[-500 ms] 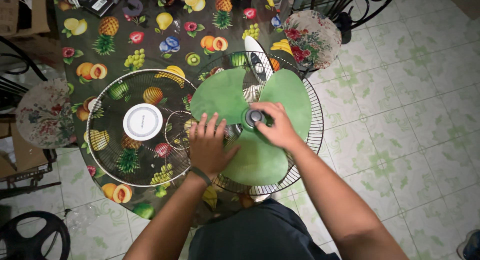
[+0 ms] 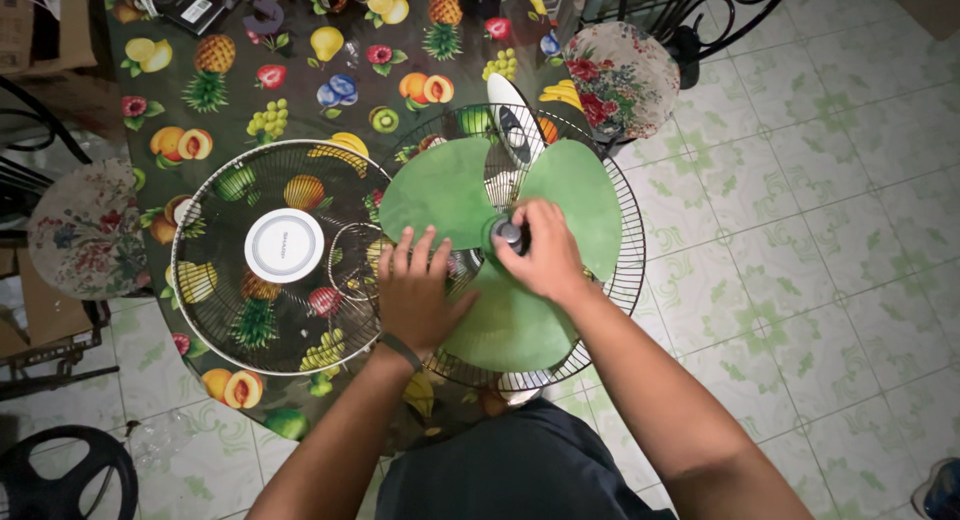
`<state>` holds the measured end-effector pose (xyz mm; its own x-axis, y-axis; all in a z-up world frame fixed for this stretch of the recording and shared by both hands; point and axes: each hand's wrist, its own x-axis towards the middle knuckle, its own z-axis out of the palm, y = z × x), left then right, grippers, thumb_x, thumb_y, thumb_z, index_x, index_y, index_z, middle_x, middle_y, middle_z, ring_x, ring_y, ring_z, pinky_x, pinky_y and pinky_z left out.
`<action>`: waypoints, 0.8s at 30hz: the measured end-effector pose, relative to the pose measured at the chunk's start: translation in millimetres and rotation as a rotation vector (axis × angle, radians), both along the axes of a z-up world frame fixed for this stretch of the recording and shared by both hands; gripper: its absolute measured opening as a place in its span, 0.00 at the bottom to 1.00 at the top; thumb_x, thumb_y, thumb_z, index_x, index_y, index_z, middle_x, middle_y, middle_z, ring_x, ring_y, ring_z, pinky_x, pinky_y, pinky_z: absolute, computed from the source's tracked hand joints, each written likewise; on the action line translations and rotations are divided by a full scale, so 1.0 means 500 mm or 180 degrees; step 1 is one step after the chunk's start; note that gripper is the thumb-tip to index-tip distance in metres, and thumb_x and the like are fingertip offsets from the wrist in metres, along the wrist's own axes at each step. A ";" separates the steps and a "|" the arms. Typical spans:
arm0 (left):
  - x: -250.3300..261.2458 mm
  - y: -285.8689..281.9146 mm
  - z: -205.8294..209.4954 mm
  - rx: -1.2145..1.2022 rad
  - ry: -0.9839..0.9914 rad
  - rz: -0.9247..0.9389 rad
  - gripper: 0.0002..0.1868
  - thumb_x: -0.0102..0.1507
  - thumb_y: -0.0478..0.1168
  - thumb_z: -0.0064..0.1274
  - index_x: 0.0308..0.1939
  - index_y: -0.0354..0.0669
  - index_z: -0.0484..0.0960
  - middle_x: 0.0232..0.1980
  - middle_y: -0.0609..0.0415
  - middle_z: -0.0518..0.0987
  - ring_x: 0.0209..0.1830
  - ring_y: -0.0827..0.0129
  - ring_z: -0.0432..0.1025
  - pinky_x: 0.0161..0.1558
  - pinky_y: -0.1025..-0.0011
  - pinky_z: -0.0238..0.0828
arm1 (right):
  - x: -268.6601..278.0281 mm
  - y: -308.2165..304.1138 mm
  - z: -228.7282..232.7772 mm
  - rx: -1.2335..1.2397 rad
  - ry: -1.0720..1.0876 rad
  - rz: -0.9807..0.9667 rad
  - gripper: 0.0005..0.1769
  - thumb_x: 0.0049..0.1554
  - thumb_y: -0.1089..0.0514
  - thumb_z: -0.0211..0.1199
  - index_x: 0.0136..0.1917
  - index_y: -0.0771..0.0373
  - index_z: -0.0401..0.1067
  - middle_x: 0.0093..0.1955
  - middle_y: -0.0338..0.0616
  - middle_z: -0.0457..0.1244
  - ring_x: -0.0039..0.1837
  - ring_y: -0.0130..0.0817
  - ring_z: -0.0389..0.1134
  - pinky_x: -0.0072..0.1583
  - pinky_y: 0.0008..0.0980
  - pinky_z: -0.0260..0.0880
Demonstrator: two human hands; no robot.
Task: The person disassembles an electric fan by removing the front grille, detaching the fan blades, and unscrewing the central hub. The components are placed on the table, and the person continues to remove the rear grille and motor housing.
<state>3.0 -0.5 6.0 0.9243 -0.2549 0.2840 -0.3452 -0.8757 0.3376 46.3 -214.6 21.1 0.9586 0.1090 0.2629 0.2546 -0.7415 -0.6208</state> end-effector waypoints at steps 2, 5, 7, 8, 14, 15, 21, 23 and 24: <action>0.001 0.000 -0.002 -0.0024 0.0006 0.0000 0.44 0.50 0.62 0.67 0.64 0.42 0.75 0.70 0.43 0.70 0.74 0.45 0.57 0.72 0.45 0.46 | -0.005 -0.016 0.014 0.0015 -0.0489 0.0456 0.22 0.46 0.60 0.67 0.54 0.68 0.73 0.54 0.55 0.63 0.58 0.52 0.63 0.61 0.45 0.65; -0.001 -0.001 -0.003 -0.0044 0.0026 -0.0003 0.45 0.50 0.62 0.68 0.64 0.42 0.75 0.70 0.43 0.70 0.74 0.45 0.57 0.72 0.45 0.46 | -0.009 -0.025 0.026 0.0191 -0.0208 0.0689 0.22 0.50 0.58 0.64 0.58 0.65 0.76 0.54 0.54 0.63 0.57 0.49 0.66 0.60 0.42 0.68; -0.001 0.000 -0.003 -0.0043 0.0024 -0.0009 0.45 0.49 0.62 0.68 0.64 0.42 0.75 0.70 0.43 0.70 0.74 0.45 0.57 0.72 0.45 0.45 | -0.005 -0.021 0.027 0.0262 0.0245 0.0463 0.19 0.51 0.54 0.67 0.54 0.63 0.75 0.50 0.52 0.65 0.52 0.46 0.68 0.55 0.40 0.70; -0.002 0.000 -0.002 -0.0041 0.0020 -0.0013 0.45 0.49 0.61 0.68 0.64 0.42 0.75 0.70 0.43 0.70 0.74 0.45 0.57 0.72 0.45 0.45 | -0.002 -0.017 0.027 0.0246 0.0444 0.0235 0.19 0.50 0.51 0.70 0.50 0.64 0.73 0.47 0.51 0.66 0.48 0.45 0.69 0.52 0.39 0.71; -0.001 0.000 0.004 -0.0013 0.0064 -0.0002 0.45 0.49 0.61 0.68 0.64 0.41 0.76 0.70 0.43 0.70 0.74 0.45 0.57 0.72 0.45 0.46 | -0.002 -0.007 0.020 0.0186 0.0521 -0.0218 0.22 0.49 0.51 0.75 0.49 0.67 0.70 0.39 0.50 0.67 0.39 0.44 0.69 0.44 0.39 0.69; -0.001 0.000 0.005 -0.0018 0.0042 -0.0006 0.45 0.49 0.61 0.68 0.64 0.41 0.76 0.70 0.43 0.70 0.74 0.45 0.58 0.72 0.45 0.46 | -0.006 -0.012 0.018 0.0419 0.0272 -0.0041 0.21 0.48 0.55 0.73 0.51 0.66 0.70 0.39 0.49 0.66 0.39 0.43 0.69 0.43 0.38 0.69; -0.001 -0.001 0.010 0.0013 0.0046 -0.0008 0.45 0.49 0.62 0.68 0.63 0.41 0.76 0.70 0.42 0.70 0.74 0.44 0.58 0.71 0.45 0.46 | -0.019 -0.035 -0.001 0.0623 0.0585 0.0077 0.18 0.51 0.55 0.72 0.54 0.62 0.77 0.35 0.48 0.60 0.38 0.40 0.63 0.43 0.35 0.66; 0.002 -0.001 0.012 0.0037 0.0111 -0.0001 0.44 0.50 0.62 0.68 0.63 0.41 0.76 0.70 0.43 0.70 0.74 0.45 0.58 0.71 0.45 0.46 | -0.015 -0.029 -0.010 0.0402 0.0981 -0.0350 0.22 0.52 0.50 0.77 0.51 0.66 0.74 0.37 0.48 0.62 0.40 0.39 0.64 0.46 0.35 0.66; 0.000 -0.001 0.012 0.0049 0.0153 0.0000 0.44 0.50 0.62 0.68 0.63 0.41 0.76 0.69 0.43 0.71 0.74 0.45 0.58 0.71 0.45 0.46 | -0.018 -0.027 -0.015 0.0289 0.1188 -0.0566 0.25 0.52 0.48 0.79 0.49 0.68 0.72 0.38 0.48 0.62 0.41 0.39 0.64 0.47 0.35 0.66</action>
